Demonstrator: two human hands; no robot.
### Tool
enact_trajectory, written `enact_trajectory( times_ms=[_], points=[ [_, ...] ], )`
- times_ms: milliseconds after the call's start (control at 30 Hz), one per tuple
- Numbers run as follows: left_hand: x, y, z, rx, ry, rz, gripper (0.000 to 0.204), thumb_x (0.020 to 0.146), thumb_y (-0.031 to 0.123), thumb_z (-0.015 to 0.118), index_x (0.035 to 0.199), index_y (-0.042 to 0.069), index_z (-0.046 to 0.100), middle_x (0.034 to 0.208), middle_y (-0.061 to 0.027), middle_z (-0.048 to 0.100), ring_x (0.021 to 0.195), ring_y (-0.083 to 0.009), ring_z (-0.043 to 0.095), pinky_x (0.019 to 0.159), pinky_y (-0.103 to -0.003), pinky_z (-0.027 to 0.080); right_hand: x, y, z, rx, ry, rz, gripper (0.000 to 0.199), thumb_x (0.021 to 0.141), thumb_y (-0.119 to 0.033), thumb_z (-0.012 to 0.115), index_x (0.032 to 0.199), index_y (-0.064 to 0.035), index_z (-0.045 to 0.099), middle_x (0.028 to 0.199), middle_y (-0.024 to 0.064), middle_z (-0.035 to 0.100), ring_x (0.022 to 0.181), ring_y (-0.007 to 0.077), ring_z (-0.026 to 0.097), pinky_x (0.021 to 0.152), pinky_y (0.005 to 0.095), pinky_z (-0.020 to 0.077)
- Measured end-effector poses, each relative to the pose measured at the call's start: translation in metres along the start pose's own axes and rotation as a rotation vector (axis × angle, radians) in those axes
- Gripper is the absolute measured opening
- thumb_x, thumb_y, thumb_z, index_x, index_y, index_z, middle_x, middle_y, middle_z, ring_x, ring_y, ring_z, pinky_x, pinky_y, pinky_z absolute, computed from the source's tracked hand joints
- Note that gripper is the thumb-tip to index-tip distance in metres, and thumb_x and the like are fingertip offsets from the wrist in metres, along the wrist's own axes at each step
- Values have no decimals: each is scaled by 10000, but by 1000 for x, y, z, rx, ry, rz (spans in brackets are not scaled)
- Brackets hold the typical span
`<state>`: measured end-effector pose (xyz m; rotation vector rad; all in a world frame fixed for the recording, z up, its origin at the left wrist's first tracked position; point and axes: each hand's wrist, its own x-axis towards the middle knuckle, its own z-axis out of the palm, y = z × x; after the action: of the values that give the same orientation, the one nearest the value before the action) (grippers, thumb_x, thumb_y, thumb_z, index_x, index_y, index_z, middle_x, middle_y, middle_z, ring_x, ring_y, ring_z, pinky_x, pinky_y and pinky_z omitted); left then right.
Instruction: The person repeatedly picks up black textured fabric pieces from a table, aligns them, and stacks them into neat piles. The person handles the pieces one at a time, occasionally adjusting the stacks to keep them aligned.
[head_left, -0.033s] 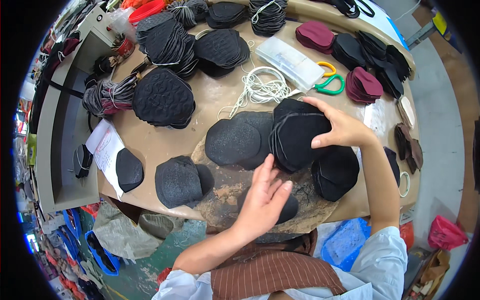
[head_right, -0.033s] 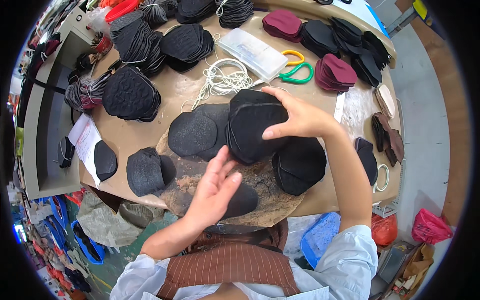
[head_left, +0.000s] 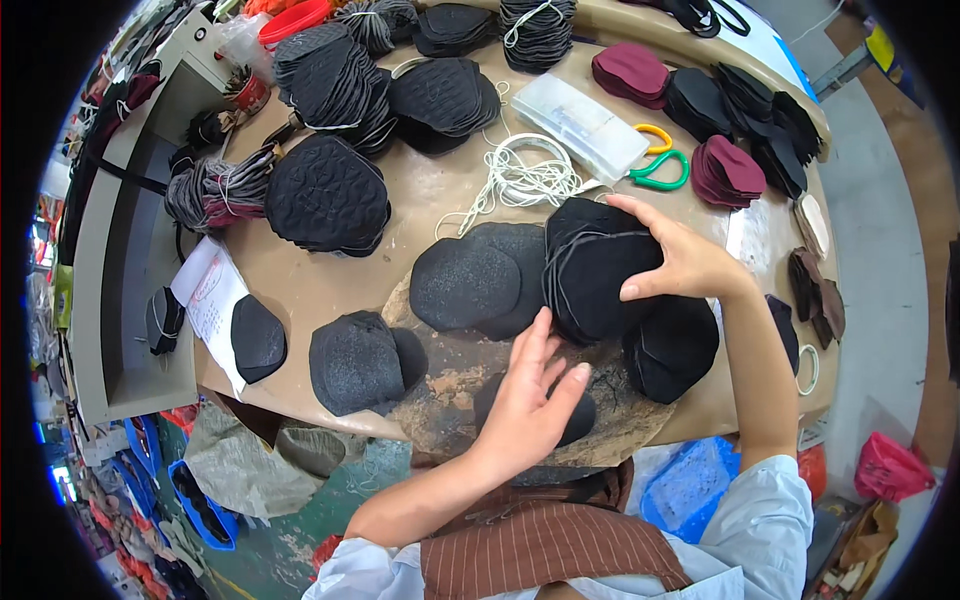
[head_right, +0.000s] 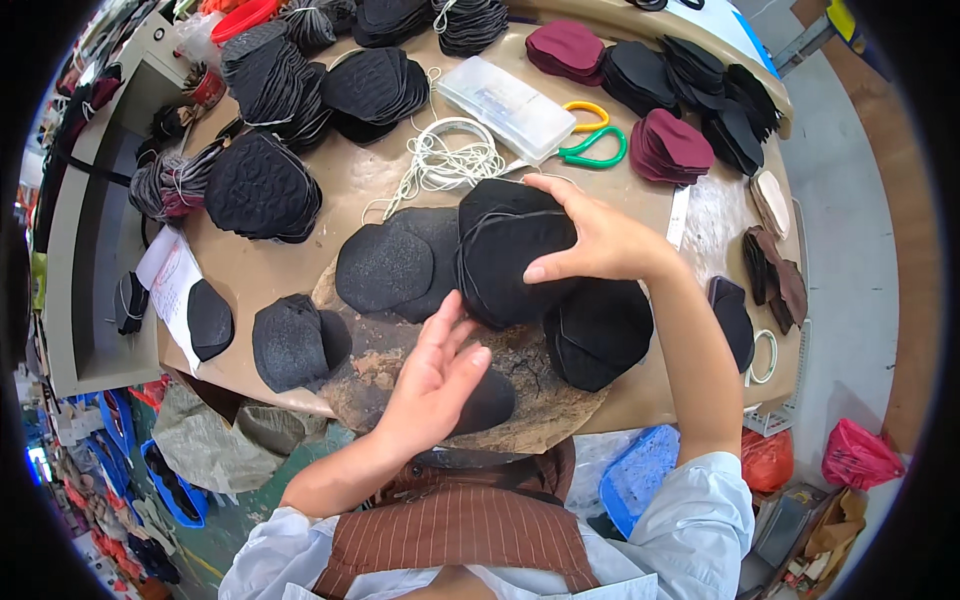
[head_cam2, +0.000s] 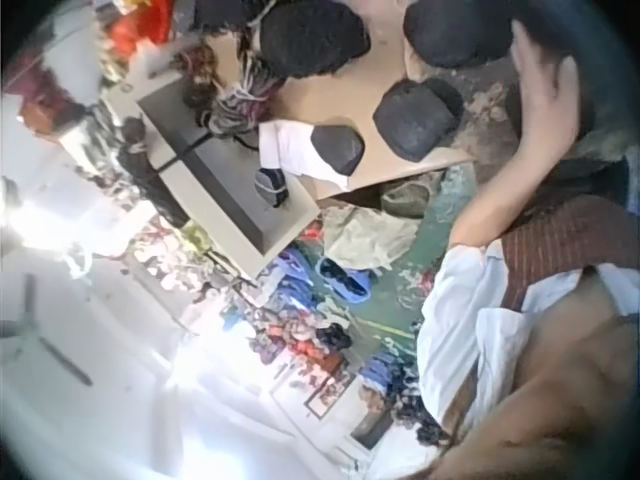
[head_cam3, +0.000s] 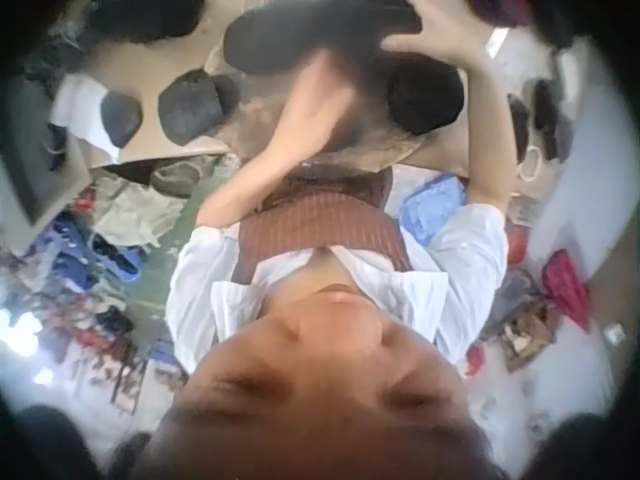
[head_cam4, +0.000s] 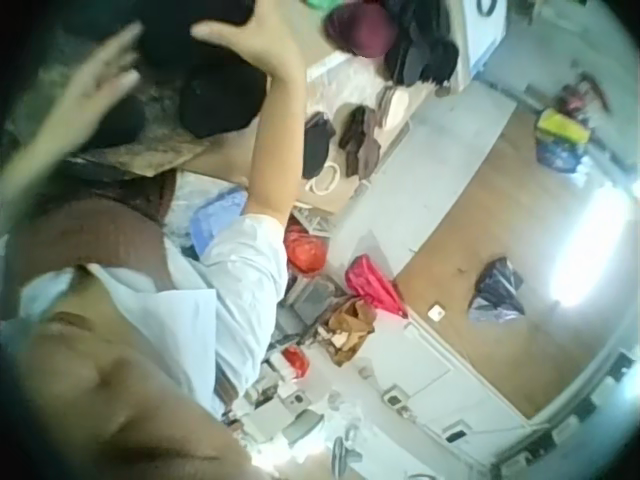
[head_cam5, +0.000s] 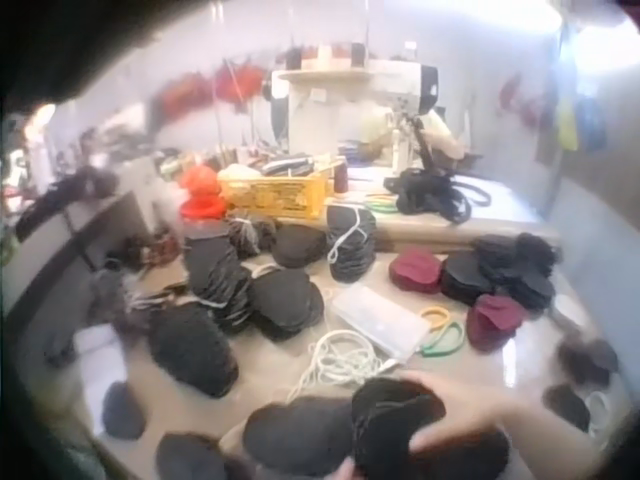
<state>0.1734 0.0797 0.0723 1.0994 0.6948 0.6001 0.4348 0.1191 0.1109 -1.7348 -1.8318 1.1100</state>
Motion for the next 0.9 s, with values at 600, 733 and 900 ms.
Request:
enact_trajectory(
  times_ms=[600,733,900],
  points=[
    [-13,32,-29,716,122,881,1231,600,225,897,1466,30,44,1490,-282,166,1368,-406,272,1113,-488,231,-93,-91,54,-122,670,-514,580,614,-43,806,1158,-57,605,976,127,566,893,266,593,774,335,495],
    [-19,10,-49,720,96,996,1150,578,223,899,1436,13,162,1410,-313,327,1306,-459,355,1081,-525,291,-79,-74,95,-51,528,-547,807,608,-190,862,1302,-59,472,1196,176,477,1121,338,500,964,415,424],
    [-29,-15,-67,787,59,724,1163,539,201,909,1427,-10,188,1406,-266,362,1311,-421,363,1083,-490,298,-69,-45,161,323,520,-339,1086,568,-308,900,1414,-13,286,1400,244,314,1310,399,338,1079,453,303]
  ],
)
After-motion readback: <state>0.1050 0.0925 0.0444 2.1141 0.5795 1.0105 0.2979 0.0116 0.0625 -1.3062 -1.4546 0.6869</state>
